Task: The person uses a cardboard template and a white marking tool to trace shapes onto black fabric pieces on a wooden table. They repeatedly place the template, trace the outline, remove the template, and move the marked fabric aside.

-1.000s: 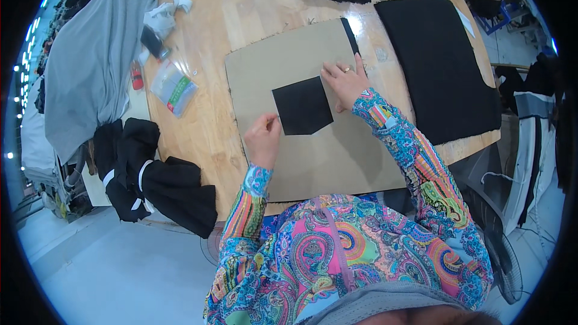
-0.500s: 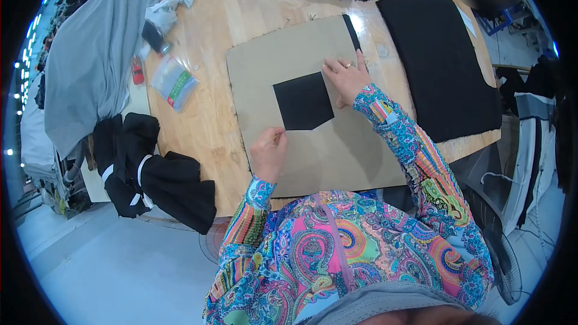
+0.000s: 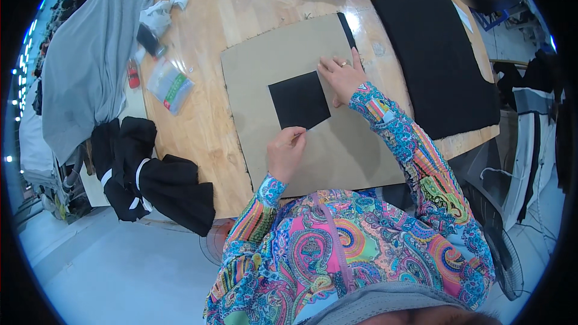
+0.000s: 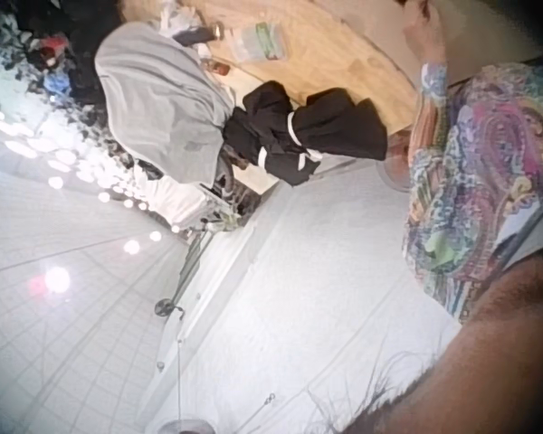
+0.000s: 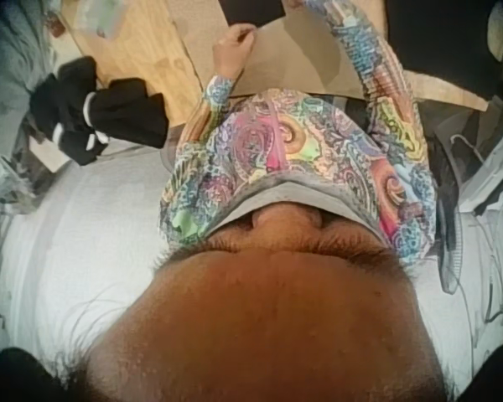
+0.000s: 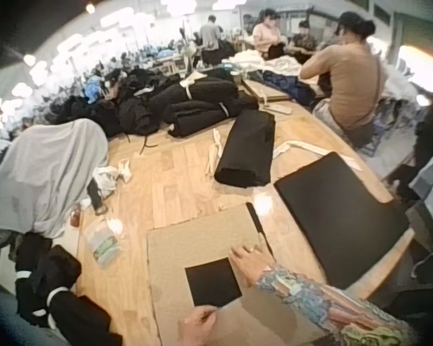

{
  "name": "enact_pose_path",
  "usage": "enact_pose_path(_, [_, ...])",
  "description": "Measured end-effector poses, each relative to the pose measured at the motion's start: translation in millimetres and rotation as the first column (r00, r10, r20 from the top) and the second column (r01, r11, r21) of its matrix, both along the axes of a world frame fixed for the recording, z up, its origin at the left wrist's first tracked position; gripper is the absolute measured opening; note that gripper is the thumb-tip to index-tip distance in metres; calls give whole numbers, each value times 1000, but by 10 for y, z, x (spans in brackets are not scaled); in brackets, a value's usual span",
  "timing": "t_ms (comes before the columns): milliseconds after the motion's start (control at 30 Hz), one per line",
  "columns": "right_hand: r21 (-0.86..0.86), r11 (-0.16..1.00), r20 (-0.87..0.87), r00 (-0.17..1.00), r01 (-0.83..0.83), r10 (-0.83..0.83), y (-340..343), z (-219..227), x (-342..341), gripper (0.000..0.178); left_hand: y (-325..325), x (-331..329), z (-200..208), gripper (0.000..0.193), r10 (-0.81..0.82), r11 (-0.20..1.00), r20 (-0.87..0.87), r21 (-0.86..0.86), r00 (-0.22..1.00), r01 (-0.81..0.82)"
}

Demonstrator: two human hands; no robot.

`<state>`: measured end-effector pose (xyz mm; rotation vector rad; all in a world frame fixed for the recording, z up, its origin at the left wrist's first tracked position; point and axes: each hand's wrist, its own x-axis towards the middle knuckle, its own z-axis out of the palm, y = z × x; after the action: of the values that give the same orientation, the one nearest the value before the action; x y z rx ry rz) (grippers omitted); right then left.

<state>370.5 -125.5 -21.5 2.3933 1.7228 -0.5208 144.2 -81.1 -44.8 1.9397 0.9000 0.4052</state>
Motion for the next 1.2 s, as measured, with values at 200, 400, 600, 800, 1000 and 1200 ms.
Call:
enact_pose_path(200, [6,1000,-2,1000,3,-3,1,-20,0,96,16,-8,-13,10,12,1000,-49,19,999,-11])
enact_pose_path(400, [-2,1000,-14,1000,-1,1,11,-9,5,95,212,-209,-21,11,120,988,-138,113,983,-105])
enact_pose_path(600, [11,1000,-9,1000,1,-1,-7,-30,11,95,296,-272,-26,12,146,983,-112,128,983,-131])
enact_pose_path(800, [12,1000,-5,1000,1,-1,1,-33,11,96,136,-132,-14,10,97,995,53,-28,994,-96])
enact_pose_path(1000, [30,1000,-13,1000,1,0,1,-32,4,97,-177,374,-11,12,-12,981,135,-190,991,38])
enact_pose_path(1200, [42,999,-9,1000,0,0,-23,-34,14,97,-221,467,-11,9,-41,998,123,-43,992,46])
